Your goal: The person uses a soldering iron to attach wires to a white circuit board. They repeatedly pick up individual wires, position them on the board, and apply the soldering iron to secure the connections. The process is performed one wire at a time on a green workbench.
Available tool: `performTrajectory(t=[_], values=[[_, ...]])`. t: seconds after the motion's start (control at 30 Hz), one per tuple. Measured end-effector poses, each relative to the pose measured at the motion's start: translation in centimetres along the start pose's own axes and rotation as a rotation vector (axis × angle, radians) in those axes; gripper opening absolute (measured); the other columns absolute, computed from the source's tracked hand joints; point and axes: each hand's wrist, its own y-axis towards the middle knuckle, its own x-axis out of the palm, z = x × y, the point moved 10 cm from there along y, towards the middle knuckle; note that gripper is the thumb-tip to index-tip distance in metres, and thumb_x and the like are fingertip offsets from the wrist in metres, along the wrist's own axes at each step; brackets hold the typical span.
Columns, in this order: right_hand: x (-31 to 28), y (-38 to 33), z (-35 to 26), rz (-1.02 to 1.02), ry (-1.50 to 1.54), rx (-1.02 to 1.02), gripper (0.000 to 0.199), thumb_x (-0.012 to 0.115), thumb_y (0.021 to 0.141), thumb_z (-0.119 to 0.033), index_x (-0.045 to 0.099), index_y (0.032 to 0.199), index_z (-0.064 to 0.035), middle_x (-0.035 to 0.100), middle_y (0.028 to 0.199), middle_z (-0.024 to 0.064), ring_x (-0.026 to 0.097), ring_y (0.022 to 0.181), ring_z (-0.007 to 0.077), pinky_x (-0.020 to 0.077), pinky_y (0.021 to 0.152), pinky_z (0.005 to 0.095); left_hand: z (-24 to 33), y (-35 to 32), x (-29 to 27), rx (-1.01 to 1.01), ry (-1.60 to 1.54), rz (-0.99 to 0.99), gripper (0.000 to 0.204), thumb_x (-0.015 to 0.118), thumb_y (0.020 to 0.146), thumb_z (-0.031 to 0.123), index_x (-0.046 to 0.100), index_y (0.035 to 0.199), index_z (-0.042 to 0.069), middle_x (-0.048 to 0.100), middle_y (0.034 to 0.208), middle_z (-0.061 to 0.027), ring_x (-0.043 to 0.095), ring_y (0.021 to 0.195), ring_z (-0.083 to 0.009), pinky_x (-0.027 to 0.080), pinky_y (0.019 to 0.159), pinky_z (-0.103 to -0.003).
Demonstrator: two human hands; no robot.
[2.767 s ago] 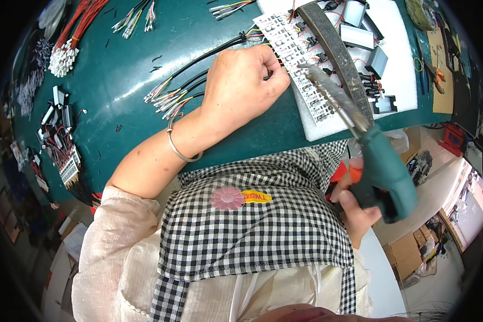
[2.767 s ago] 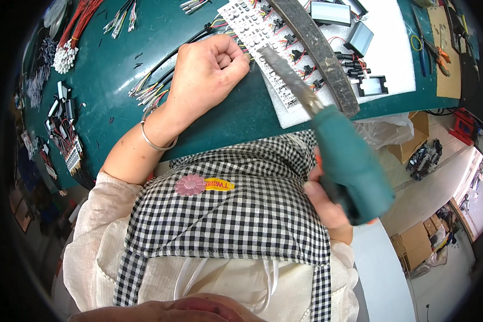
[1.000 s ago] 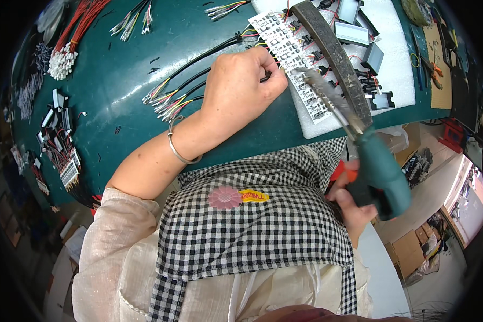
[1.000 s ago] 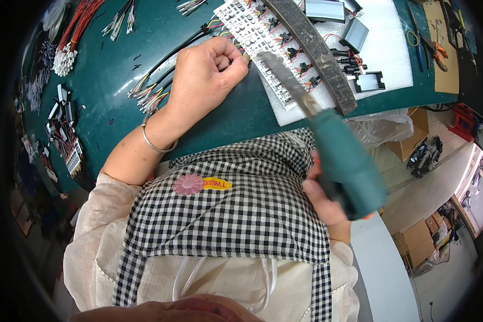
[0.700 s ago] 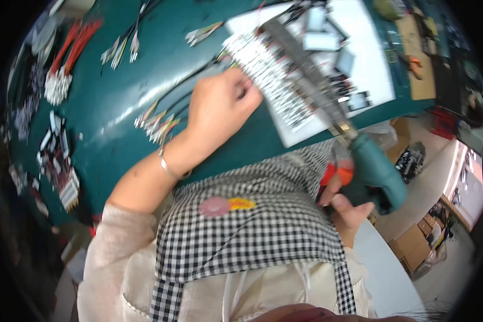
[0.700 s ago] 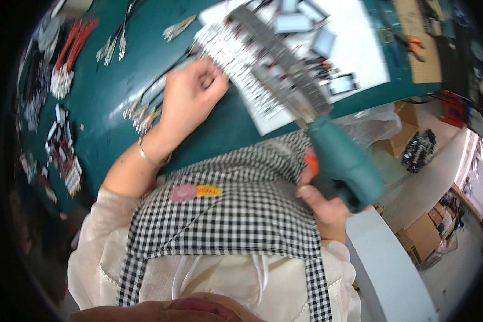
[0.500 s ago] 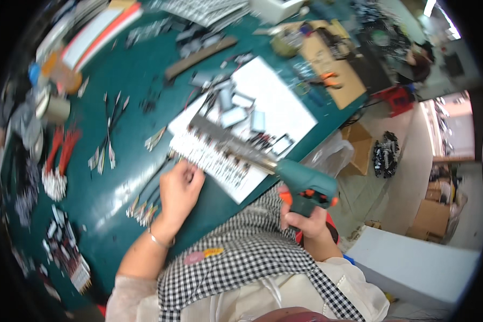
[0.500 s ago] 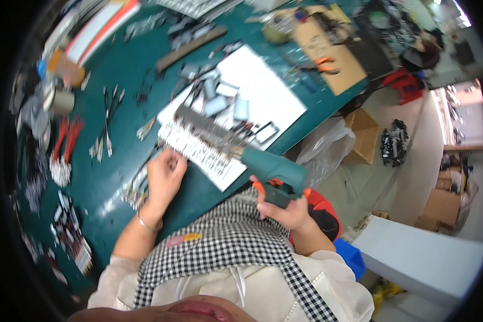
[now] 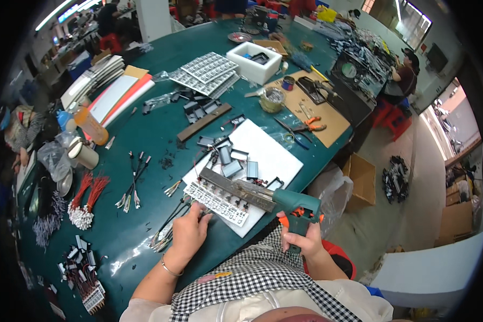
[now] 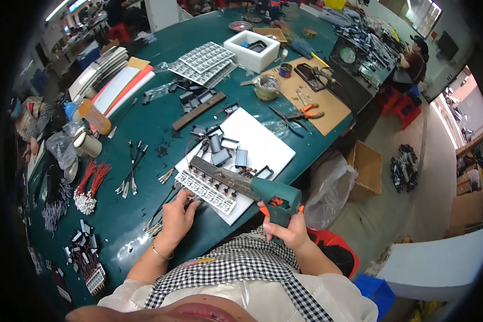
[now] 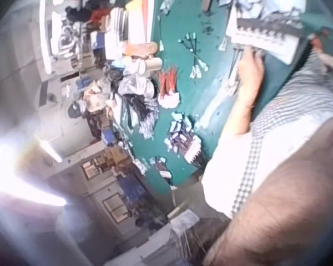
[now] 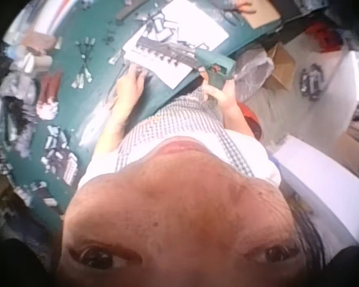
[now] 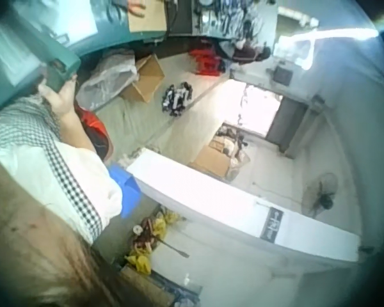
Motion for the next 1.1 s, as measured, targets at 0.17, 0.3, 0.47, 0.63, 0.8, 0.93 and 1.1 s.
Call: performTrajectory(t=[0.17, 0.3, 0.47, 0.63, 0.8, 0.93, 1.1], values=[[-0.1, 0.0, -0.2, 0.017, 0.039, -0.041, 0.045, 0.065, 0.075, 0.0, 0.047, 0.115, 0.0085, 0.059, 0.082, 0.0152, 0.058, 0.054, 0.0151, 0.0503, 0.047, 0.0268, 0.4, 0.2, -0.2, 0.105, -0.028, 0.002, 0.009, 0.067, 0.078, 0.009, 0.06, 0.083, 0.006, 0.062, 0.066, -0.0138, 0.061, 0.057, -0.0299, 0.047, 0.051, -0.036], [-0.5, -0.6, 0.3, -0.039, 0.009, -0.018, 0.047, 0.065, 0.076, 0.001, 0.045, 0.118, 0.0075, 0.059, 0.1, 0.0175, 0.058, 0.058, 0.0144, 0.0512, 0.048, 0.0266, 0.6, 0.3, 0.5, 0.142, -0.034, -0.035, 0.008, 0.067, 0.077, 0.008, 0.062, 0.082, 0.006, 0.062, 0.066, -0.014, 0.062, 0.059, -0.0296, 0.048, 0.053, -0.036], [-0.5, -1.5, 0.0, 0.006, 0.024, -0.013, 0.054, 0.063, 0.075, 0.003, 0.041, 0.124, 0.0048, 0.055, 0.113, 0.0186, 0.058, 0.059, 0.015, 0.0513, 0.049, 0.0268, 0.9, 0.0, 0.9, 0.273, 0.073, -0.052, 0.008, 0.066, 0.078, 0.007, 0.06, 0.083, 0.005, 0.062, 0.069, -0.0137, 0.061, 0.06, -0.0305, 0.049, 0.054, -0.038], [-1.7, -3.0, 1.5, 0.042, 0.018, 0.026, 0.058, 0.065, 0.074, 0.003, 0.038, 0.125, 0.0066, 0.053, 0.117, 0.0216, 0.059, 0.06, 0.0168, 0.0511, 0.048, 0.0276, 0.9, 0.1, 1.0, 0.272, 0.018, -0.018, 0.013, 0.062, 0.082, 0.008, 0.05, 0.086, 0.004, 0.059, 0.066, -0.0126, 0.06, 0.06, -0.03, 0.046, 0.051, -0.04], [-1.4, -3.2, 2.1, 0.009, 0.003, 0.045, 0.06, 0.067, 0.074, 0.001, 0.038, 0.126, 0.0085, 0.052, 0.119, 0.0256, 0.059, 0.058, 0.0179, 0.0495, 0.047, 0.0269, 0.0, 0.1, 1.3, 0.248, 0.01, -0.011, 0.015, 0.068, 0.079, 0.008, 0.057, 0.087, 0.005, 0.064, 0.071, -0.0104, 0.064, 0.061, -0.0246, 0.05, 0.053, -0.032], [-1.3, -3.0, 2.1, 0.048, -0.069, 0.045, 0.061, 0.069, 0.074, -0.01, 0.038, 0.122, 0.0118, 0.052, 0.08, 0.016, 0.054, 0.049, 0.0166, 0.0459, 0.043, 0.0258, 0.1, 0.3, 1.5, 0.266, 0.009, -0.03, 0.016, 0.069, 0.078, 0.007, 0.057, 0.088, 0.004, 0.065, 0.071, -0.0097, 0.064, 0.06, -0.0233, 0.05, 0.053, -0.031], [-1.5, -3.1, 2.8, 0.011, -0.046, 0.119, 0.06, 0.07, 0.071, -0.001, 0.042, 0.124, 0.0088, 0.055, 0.116, 0.0249, 0.058, 0.06, 0.0175, 0.0487, 0.049, 0.0263, -0.2, 0.5, 1.7, 0.23, -0.001, -0.011, 0.016, 0.069, 0.077, 0.005, 0.058, 0.088, 0.004, 0.064, 0.069, -0.009, 0.062, 0.056, -0.0228, 0.049, 0.051, -0.031]])
